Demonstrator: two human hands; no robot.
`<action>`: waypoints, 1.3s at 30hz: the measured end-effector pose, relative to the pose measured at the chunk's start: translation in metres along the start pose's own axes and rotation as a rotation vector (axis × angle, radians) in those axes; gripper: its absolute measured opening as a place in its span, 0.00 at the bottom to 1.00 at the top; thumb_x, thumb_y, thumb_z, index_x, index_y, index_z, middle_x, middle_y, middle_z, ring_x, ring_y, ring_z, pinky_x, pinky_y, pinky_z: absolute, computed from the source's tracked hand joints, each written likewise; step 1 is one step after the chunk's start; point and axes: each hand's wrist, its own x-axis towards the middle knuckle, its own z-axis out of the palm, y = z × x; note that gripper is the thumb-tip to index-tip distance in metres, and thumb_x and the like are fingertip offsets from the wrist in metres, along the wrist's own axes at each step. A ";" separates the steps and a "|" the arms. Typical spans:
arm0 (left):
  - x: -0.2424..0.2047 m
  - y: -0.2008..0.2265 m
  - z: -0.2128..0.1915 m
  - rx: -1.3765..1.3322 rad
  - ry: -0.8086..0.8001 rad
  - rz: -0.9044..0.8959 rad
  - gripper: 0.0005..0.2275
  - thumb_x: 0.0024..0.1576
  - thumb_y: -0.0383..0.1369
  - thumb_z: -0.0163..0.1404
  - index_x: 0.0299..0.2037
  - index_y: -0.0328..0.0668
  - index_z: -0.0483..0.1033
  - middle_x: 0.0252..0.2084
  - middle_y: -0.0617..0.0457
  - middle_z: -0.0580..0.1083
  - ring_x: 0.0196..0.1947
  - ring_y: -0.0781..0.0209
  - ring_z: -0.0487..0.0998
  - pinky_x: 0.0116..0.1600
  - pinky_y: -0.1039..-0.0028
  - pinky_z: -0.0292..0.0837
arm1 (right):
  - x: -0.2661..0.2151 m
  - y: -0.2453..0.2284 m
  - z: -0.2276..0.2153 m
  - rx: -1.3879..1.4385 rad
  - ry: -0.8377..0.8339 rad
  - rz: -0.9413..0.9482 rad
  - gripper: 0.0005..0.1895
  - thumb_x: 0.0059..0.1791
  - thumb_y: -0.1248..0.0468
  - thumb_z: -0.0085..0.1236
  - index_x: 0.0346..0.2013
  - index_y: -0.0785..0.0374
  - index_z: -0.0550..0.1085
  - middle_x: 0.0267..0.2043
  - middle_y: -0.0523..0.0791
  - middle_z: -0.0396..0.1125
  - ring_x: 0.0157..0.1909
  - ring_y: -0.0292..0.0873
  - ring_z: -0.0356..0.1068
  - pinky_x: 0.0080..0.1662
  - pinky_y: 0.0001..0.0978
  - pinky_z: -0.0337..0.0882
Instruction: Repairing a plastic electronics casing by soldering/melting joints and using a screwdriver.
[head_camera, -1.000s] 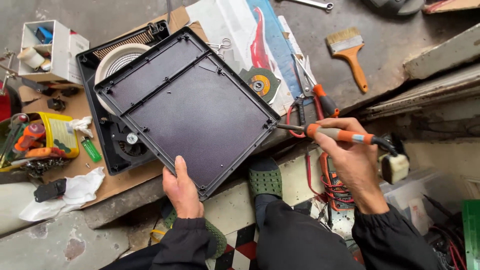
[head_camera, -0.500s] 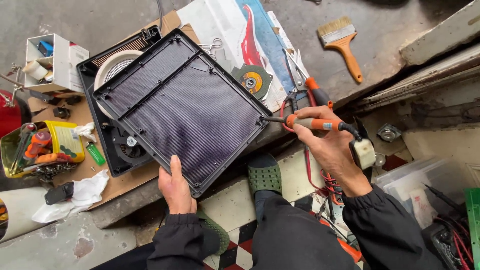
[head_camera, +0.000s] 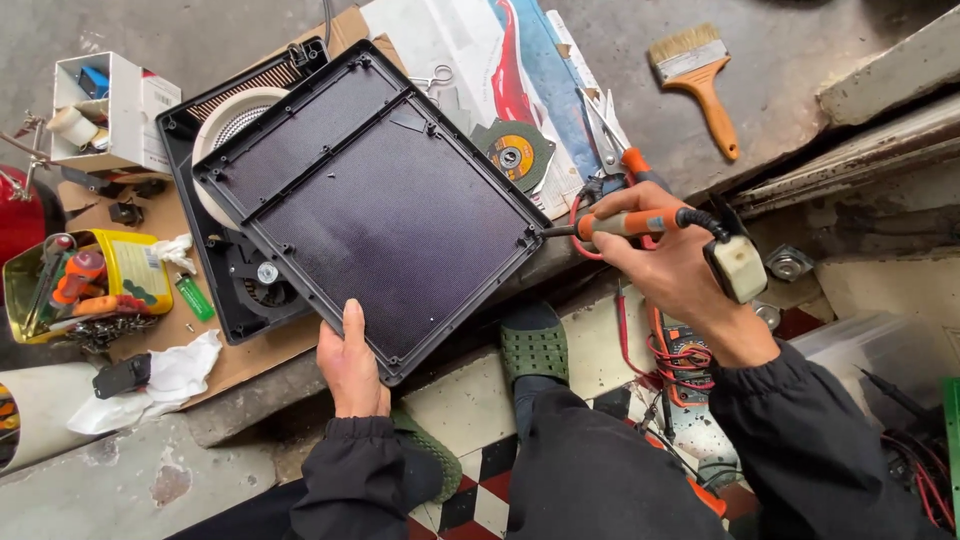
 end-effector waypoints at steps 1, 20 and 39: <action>-0.002 0.006 0.002 -0.001 0.001 -0.001 0.12 0.70 0.36 0.59 0.56 0.36 0.79 0.47 0.44 0.84 0.44 0.61 0.86 0.49 0.65 0.87 | 0.002 -0.004 -0.002 -0.001 -0.001 0.000 0.10 0.51 0.72 0.69 0.48 0.63 0.82 0.48 0.56 0.79 0.52 0.53 0.80 0.51 0.46 0.82; 0.002 0.030 0.004 0.029 -0.033 -0.009 0.12 0.68 0.37 0.62 0.54 0.36 0.79 0.46 0.44 0.84 0.44 0.60 0.86 0.48 0.62 0.89 | 0.006 -0.014 -0.023 0.040 -0.197 -0.106 0.11 0.52 0.77 0.65 0.48 0.65 0.83 0.53 0.55 0.79 0.56 0.50 0.77 0.61 0.49 0.74; 0.013 0.032 -0.007 0.015 -0.121 -0.055 0.16 0.69 0.35 0.61 0.62 0.36 0.77 0.52 0.39 0.83 0.48 0.53 0.87 0.49 0.56 0.90 | 0.012 -0.015 -0.032 0.141 -0.211 -0.137 0.09 0.53 0.78 0.67 0.46 0.67 0.82 0.55 0.54 0.79 0.58 0.46 0.76 0.61 0.41 0.77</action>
